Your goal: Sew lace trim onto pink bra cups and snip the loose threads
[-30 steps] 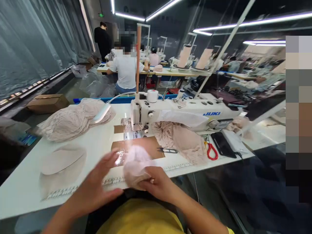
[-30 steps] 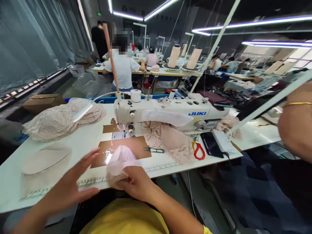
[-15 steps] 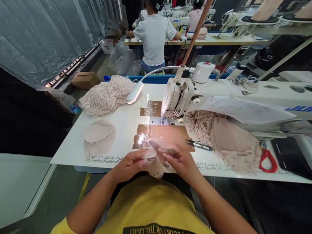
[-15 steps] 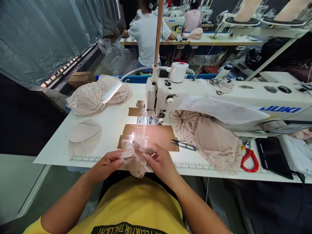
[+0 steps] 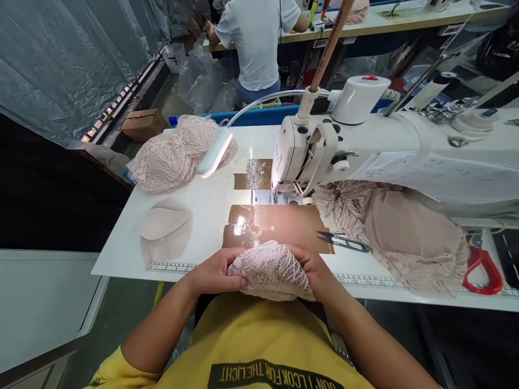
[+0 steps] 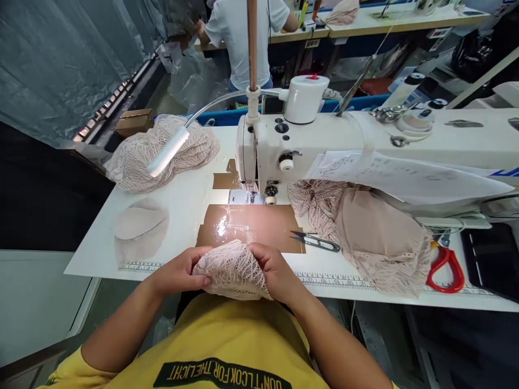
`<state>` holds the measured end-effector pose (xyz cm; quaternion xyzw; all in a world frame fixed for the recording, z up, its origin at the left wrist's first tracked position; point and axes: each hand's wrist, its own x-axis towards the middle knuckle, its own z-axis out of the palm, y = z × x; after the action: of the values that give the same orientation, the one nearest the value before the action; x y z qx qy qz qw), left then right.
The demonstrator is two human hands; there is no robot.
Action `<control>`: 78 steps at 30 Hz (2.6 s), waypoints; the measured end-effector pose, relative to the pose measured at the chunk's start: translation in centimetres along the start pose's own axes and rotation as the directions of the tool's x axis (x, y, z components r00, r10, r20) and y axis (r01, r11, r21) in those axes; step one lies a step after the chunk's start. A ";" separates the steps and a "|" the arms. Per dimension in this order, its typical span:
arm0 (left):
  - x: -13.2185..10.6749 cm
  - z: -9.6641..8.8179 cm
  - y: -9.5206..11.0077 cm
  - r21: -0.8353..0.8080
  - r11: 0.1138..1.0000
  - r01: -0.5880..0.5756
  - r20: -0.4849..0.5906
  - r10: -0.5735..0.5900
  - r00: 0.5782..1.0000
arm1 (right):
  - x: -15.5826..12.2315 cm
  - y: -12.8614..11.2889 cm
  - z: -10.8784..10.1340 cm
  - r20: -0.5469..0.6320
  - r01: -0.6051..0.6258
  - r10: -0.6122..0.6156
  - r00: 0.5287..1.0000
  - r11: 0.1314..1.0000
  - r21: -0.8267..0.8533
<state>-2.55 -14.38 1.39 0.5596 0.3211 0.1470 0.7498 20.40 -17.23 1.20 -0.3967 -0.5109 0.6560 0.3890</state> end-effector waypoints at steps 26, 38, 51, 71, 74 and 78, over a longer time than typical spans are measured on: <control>0.2 0.4 -0.9 -0.351 0.929 -0.118 -0.388 -0.030 0.921 | 0.0 0.8 -1.0 -0.487 0.194 -0.047 0.872 0.947 0.255; 1.6 5.3 -1.9 -0.625 0.770 -0.130 -0.252 -0.041 0.967 | 1.3 1.5 0.3 -0.474 0.130 0.032 0.880 0.943 0.305; -0.6 0.4 2.9 0.453 0.874 -0.177 -0.186 0.287 0.940 | 0.9 -1.4 0.8 0.027 0.139 -0.138 0.990 0.936 -0.322; 1.6 0.3 2.6 0.264 0.955 -0.139 -0.192 0.193 0.962 | 1.8 -1.6 1.1 -0.188 0.185 -0.319 0.929 0.840 -0.510; 1.7 0.4 2.8 0.297 0.941 -0.164 -0.182 0.225 0.957 | 1.9 -1.5 0.8 -0.230 0.066 -0.188 0.955 0.889 -0.454; 1.8 0.4 3.1 0.290 0.939 -0.182 -0.178 0.240 0.954 | 2.1 -1.5 0.3 -0.159 -0.027 -0.024 0.987 0.949 -0.314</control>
<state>-0.47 -12.63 3.74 0.6693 0.3535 0.2399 0.6078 19.50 -15.11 2.49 -0.5058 -0.5758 0.5320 0.3599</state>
